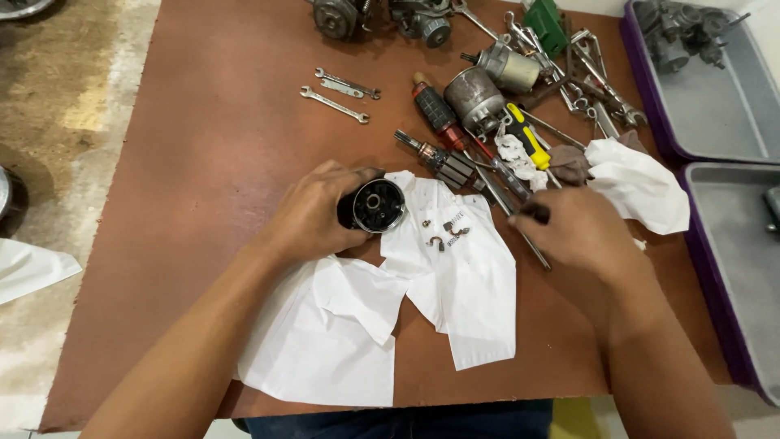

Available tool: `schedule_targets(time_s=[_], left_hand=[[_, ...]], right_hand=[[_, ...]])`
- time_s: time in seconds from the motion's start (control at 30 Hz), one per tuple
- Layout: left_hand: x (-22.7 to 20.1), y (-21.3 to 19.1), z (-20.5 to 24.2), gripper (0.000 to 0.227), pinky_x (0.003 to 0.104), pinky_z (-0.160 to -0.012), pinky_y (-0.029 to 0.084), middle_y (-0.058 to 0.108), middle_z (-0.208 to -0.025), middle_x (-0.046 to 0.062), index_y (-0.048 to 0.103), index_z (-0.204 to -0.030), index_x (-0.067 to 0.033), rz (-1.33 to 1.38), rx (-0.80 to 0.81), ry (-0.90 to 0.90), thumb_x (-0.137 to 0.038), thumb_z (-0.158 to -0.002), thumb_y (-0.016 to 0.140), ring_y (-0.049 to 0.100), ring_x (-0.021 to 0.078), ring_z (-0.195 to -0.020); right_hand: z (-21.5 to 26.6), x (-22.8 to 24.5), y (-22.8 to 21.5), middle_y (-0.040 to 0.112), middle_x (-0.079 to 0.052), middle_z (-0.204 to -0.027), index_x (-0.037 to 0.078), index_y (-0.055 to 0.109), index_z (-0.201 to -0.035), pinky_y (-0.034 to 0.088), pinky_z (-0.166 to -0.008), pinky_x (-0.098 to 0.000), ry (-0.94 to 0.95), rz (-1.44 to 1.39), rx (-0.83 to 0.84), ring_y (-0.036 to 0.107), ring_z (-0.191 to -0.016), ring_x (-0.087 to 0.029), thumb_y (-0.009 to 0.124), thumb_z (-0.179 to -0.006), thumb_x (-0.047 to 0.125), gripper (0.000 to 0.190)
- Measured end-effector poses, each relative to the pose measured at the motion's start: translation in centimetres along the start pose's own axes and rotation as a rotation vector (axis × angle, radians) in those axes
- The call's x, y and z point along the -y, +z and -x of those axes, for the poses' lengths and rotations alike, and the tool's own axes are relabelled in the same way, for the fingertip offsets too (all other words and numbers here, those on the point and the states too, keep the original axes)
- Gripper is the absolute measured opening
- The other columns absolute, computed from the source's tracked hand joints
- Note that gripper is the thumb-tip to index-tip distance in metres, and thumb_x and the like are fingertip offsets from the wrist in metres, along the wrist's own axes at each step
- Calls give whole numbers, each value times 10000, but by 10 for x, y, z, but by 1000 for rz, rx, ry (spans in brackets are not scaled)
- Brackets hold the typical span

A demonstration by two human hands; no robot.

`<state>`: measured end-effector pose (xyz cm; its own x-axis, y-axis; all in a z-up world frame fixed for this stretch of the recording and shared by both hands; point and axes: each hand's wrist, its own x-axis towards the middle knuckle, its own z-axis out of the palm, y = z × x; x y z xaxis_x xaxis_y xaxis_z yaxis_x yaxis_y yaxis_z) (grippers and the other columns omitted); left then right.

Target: The person assembles a small mechanical component by inserting a black circular part into a cylindrical housing. They then use a screwdriver to tighten screws and secure the assembly, placing small metal pieces onto a white cloth on the table.

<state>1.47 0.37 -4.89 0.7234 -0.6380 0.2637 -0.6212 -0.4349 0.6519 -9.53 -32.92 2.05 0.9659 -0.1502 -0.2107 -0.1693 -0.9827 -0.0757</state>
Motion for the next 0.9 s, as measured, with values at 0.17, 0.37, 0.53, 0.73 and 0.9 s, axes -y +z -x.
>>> schedule_targets(time_s=[0.17, 0.37, 0.53, 0.73, 0.9], left_hand=[[-2, 0, 1, 623, 431, -805, 572, 739, -1246, 27, 721, -1140, -110, 11, -12, 6, -234, -549, 873, 649, 266, -1138], [-7, -3, -1, 591, 456, -803, 570, 744, -1228, 50, 717, -1105, -90, 18, -16, 16, -222, -551, 874, 652, 296, -1124], [-10, -7, -1, 615, 458, -817, 566, 744, -1229, 66, 713, -1136, -76, 19, -4, 2, -217, -560, 874, 649, 303, -1139], [0, 1, 0, 684, 456, -865, 566, 745, -1226, 66, 709, -1200, -94, 12, 2, 1, -230, -552, 883, 649, 298, -1157], [-2, 0, 3, 643, 433, -892, 557, 754, -1179, 124, 726, -1116, -39, 137, -77, 69, -146, -506, 899, 677, 347, -1072]], right_hand=[[1, -14, 2, 768, -275, -932, 56, 783, -1070, 553, -857, -596, -27, -79, -35, 706, -959, -512, 679, -871, 270, 310], [-5, -35, 8, 772, -227, -947, 116, 790, -1117, 577, -809, -552, -114, -164, -152, 714, -934, -472, 708, -859, 166, 275], [-5, -27, 8, 789, -204, -918, 138, 804, -1106, 598, -802, -522, -154, -155, -83, 740, -890, -447, 742, -807, 148, 306], [-17, -13, -4, 769, -195, -860, 102, 802, -1028, 585, -727, -490, -339, -267, -287, 737, -827, -418, 765, -830, 159, 209], [-45, 2, -16, 760, -189, -919, 37, 790, -1027, 566, -767, -434, -607, -374, -463, 736, -869, -380, 747, -897, 54, 138]])
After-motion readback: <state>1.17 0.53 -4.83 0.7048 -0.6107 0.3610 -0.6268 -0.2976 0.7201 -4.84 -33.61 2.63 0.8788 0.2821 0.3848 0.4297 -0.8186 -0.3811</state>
